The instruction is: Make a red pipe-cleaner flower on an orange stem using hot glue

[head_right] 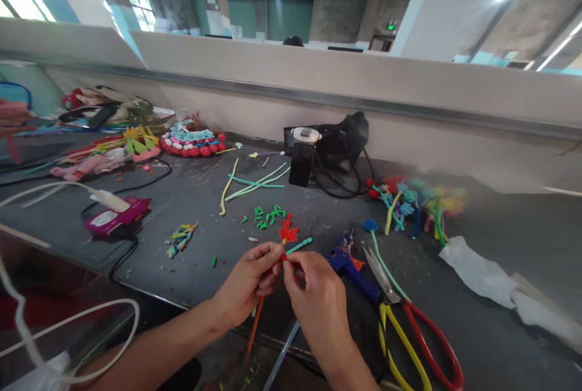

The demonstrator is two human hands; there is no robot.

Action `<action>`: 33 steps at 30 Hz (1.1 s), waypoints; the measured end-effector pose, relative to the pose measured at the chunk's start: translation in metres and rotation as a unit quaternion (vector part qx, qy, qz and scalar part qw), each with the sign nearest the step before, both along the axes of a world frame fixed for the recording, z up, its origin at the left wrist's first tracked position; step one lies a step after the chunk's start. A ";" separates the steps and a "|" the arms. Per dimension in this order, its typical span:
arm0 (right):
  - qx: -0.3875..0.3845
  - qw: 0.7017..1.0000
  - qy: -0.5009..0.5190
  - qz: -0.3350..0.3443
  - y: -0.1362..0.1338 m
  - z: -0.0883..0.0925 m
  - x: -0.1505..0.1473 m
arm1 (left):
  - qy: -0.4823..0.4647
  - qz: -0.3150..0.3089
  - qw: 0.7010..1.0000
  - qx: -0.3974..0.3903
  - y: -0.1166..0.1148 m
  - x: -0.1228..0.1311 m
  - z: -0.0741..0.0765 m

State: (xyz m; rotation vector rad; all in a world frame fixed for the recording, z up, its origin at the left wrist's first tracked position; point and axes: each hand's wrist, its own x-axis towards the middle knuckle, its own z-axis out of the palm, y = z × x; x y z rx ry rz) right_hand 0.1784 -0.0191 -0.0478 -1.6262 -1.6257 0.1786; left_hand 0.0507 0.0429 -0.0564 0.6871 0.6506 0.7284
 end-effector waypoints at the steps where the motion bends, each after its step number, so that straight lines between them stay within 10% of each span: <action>1: 0.011 1.000 0.006 -0.003 0.000 0.000 -0.001 | -0.003 -0.003 1.000 -0.002 0.000 0.000 0.000; 14: 0.151 0.986 -0.061 -0.036 -0.001 0.014 0.008 | 0.038 0.022 0.999 0.021 -0.003 -0.002 0.006; 33: 0.157 0.979 -0.115 -0.061 0.001 0.013 0.011 | 0.058 0.027 0.996 0.055 -0.006 -0.001 0.007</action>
